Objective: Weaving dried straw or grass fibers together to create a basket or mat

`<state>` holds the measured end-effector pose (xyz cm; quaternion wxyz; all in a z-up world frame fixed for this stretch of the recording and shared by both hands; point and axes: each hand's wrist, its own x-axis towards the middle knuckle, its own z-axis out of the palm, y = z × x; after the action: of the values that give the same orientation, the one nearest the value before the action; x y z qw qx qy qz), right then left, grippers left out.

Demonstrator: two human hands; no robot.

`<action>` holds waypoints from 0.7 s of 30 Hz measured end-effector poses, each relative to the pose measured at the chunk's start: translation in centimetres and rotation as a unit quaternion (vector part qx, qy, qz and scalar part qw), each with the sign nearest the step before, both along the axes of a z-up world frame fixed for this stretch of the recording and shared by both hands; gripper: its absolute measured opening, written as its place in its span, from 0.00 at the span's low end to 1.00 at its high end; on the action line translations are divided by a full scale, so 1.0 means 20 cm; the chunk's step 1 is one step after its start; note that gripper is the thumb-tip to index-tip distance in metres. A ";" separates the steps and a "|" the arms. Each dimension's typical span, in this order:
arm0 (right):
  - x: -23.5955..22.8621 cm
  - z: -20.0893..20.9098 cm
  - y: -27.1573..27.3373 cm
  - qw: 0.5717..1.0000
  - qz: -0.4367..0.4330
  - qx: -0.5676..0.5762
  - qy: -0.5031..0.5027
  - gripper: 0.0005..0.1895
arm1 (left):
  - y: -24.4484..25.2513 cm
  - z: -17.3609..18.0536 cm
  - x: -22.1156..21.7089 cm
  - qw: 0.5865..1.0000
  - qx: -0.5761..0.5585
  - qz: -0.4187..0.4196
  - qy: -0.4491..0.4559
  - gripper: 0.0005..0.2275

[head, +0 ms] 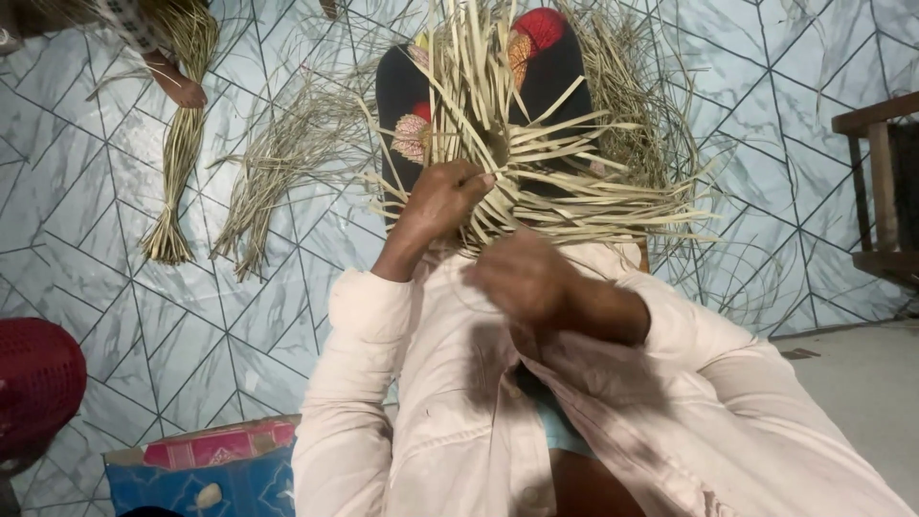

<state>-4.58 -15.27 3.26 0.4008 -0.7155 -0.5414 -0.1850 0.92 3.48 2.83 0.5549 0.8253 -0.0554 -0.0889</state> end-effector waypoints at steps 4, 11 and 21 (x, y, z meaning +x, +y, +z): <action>0.32 0.05 -0.16 0.988 -0.134 -0.080 0.023 0.15 | 0.09 0.02 -0.03 0.999 0.018 -0.038 -0.022 0.13; 0.50 0.04 -0.15 0.963 -0.144 -0.217 0.077 0.07 | 0.10 0.27 -0.14 0.997 0.043 -0.053 0.044 0.13; 0.51 0.05 -0.19 0.958 -0.149 -0.237 0.063 0.05 | 0.05 0.21 -0.21 0.986 -0.062 0.075 0.139 0.09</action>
<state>5.61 -19.15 4.19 0.2211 -0.8725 -0.4310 -0.0636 -3.25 4.43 7.10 0.6121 0.7710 0.0793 -0.1570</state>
